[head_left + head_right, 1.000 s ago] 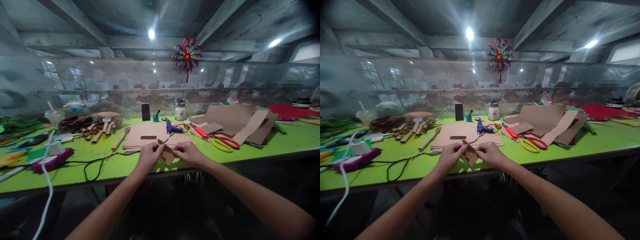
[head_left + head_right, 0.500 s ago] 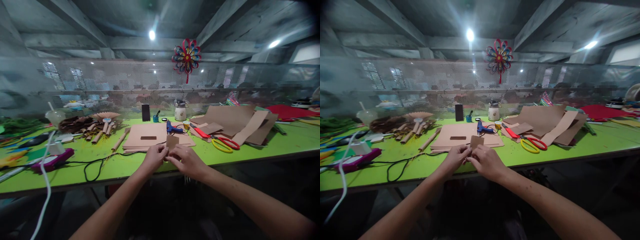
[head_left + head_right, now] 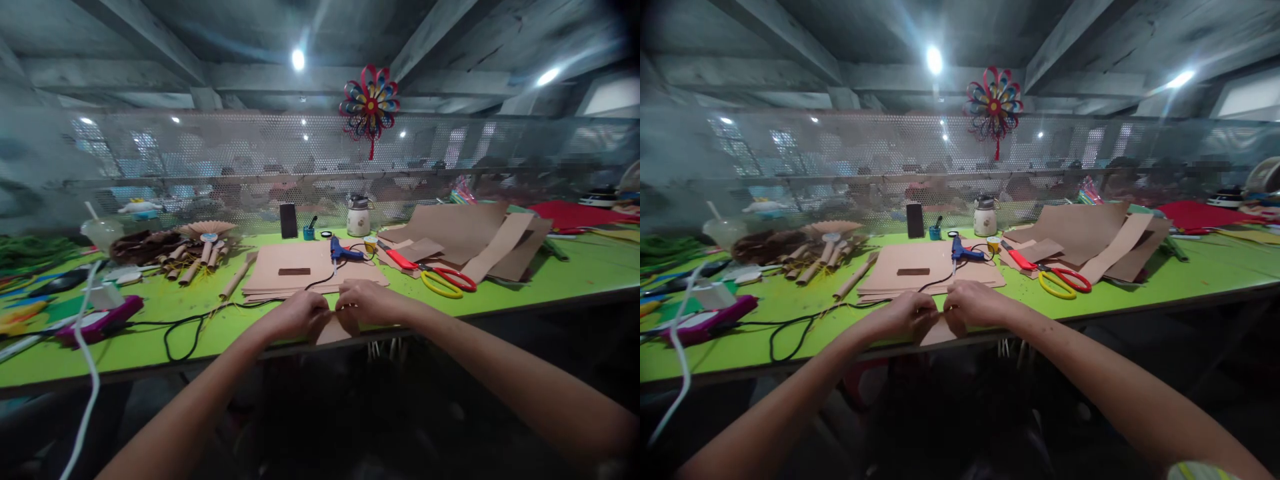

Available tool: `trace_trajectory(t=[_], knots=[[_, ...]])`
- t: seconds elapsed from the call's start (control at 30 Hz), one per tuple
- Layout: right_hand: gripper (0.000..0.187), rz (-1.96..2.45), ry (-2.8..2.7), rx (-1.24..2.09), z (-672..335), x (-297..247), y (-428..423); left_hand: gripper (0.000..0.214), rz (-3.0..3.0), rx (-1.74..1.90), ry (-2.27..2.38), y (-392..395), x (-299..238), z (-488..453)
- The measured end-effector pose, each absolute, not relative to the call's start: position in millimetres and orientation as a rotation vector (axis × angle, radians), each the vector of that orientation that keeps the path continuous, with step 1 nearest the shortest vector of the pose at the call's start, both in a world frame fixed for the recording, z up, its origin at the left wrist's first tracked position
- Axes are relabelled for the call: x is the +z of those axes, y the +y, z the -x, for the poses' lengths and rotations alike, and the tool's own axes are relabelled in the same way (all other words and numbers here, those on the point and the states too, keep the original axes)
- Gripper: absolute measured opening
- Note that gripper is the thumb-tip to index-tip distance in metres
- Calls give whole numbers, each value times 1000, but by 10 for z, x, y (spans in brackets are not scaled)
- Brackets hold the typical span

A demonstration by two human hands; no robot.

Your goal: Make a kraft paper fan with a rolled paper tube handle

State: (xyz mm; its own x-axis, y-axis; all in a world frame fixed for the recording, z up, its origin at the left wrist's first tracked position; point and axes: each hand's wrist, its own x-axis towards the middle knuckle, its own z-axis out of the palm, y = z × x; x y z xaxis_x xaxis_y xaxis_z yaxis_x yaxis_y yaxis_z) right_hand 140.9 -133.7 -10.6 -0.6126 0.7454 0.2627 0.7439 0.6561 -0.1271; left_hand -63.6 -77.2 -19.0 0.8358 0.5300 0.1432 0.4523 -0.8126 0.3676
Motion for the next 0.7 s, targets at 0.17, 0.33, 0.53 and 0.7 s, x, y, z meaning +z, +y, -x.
trace_trajectory(t=[0.17,0.33,0.53,0.7], knots=[[13,1185,-2513,173,-1407,-257,-1216,29,-2794,533,703,-730,-377,637],[12,1106,-2483,190,-1353,-323,-1167,30,-2827,623,760,-826,-406,689],[11,1087,-2485,200,-1259,-303,-1169,25,-2822,579,832,-913,-359,723],[11,1101,-2541,175,-1211,-277,-1149,18,-2747,603,807,-802,-397,740]])
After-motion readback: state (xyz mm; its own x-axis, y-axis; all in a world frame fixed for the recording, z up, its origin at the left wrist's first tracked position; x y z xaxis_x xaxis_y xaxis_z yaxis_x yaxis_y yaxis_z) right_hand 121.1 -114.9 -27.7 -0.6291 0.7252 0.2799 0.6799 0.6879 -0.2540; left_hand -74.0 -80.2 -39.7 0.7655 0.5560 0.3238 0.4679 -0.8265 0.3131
